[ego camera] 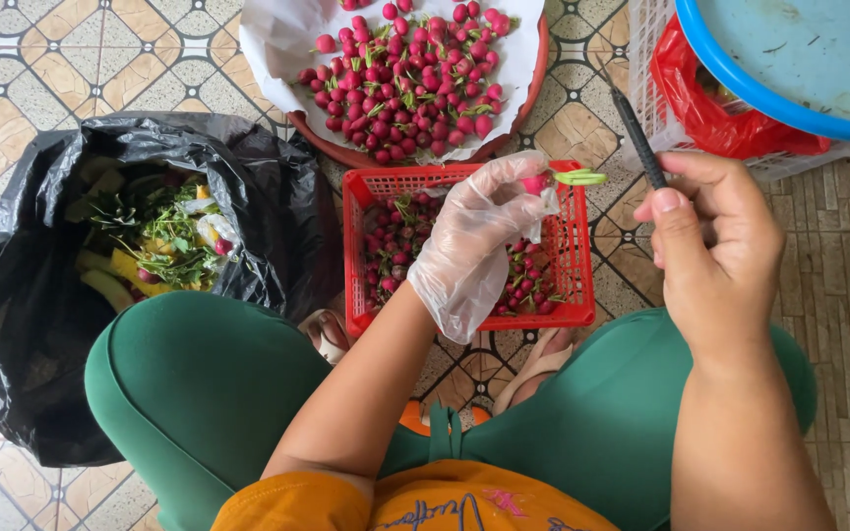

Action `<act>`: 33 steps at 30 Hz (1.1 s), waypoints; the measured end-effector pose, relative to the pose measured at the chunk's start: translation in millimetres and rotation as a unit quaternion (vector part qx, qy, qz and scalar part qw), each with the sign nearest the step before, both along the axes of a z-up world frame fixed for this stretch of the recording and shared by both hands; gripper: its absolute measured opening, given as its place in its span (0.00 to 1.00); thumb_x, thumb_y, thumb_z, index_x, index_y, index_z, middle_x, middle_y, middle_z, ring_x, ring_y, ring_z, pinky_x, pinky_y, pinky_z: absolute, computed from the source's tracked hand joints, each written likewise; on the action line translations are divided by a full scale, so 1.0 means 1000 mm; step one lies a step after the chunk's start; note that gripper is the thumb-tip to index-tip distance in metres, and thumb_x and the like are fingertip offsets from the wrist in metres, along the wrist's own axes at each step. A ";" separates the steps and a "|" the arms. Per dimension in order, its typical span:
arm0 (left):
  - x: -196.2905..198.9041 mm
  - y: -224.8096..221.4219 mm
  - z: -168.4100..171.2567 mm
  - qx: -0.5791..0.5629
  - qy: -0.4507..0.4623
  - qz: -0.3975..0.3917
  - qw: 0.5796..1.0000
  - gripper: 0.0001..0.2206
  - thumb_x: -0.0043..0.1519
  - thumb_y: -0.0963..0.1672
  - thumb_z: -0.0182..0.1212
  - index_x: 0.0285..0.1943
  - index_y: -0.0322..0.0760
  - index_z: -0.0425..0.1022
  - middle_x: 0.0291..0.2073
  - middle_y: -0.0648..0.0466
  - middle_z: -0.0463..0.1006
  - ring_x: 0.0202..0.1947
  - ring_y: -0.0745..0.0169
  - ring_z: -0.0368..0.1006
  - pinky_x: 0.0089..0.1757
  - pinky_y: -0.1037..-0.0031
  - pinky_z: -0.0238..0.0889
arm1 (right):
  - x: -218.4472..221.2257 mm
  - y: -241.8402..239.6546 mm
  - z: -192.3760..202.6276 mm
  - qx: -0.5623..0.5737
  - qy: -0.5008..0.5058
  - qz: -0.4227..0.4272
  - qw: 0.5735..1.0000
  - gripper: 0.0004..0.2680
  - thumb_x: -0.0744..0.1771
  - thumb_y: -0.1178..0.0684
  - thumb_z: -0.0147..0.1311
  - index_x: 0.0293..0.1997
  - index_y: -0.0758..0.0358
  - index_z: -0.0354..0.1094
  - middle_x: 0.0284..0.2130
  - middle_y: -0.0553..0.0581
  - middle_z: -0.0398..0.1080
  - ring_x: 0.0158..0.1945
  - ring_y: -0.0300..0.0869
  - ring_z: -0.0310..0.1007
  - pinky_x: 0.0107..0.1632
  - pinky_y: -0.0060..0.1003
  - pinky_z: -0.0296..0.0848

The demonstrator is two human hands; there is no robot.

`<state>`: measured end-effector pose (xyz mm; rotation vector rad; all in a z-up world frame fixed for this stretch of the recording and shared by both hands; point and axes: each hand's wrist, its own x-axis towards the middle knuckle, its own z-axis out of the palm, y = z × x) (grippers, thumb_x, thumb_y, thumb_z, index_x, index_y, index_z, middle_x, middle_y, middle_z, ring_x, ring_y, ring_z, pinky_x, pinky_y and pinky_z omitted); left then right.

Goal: Trimming the stems off small red radishes using a utility knife and placing them in a bowl

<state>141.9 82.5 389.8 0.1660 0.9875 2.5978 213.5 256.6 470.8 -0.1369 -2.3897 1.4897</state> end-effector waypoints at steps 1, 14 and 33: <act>0.000 0.000 -0.002 0.001 0.019 0.003 1.000 0.15 0.61 0.40 0.70 0.56 0.35 0.78 0.40 0.51 0.81 0.38 0.64 0.77 0.33 0.79 0.65 | 0.000 0.000 0.000 0.002 0.004 -0.002 1.000 0.08 0.75 0.58 0.46 0.61 0.69 0.62 0.36 0.60 0.69 0.27 0.36 0.59 0.32 0.28 0.61; -0.001 -0.001 0.000 -0.090 0.090 0.005 0.992 0.09 0.60 0.40 0.69 0.46 0.38 0.74 0.41 0.49 0.80 0.29 0.70 0.70 0.27 0.81 0.64 | 0.000 -0.002 0.001 0.003 0.005 0.002 1.000 0.08 0.74 0.58 0.46 0.61 0.68 0.62 0.36 0.60 0.70 0.26 0.36 0.58 0.32 0.28 0.61; -0.050 -0.015 -0.027 -0.038 -0.300 0.185 0.935 0.06 0.66 0.41 0.60 0.48 0.32 0.73 0.29 0.56 0.71 0.25 0.71 0.61 0.30 0.82 0.57 | 0.005 0.001 -0.002 -0.019 0.019 0.004 1.000 0.08 0.76 0.61 0.44 0.63 0.71 0.61 0.38 0.66 0.68 0.27 0.37 0.58 0.33 0.28 0.60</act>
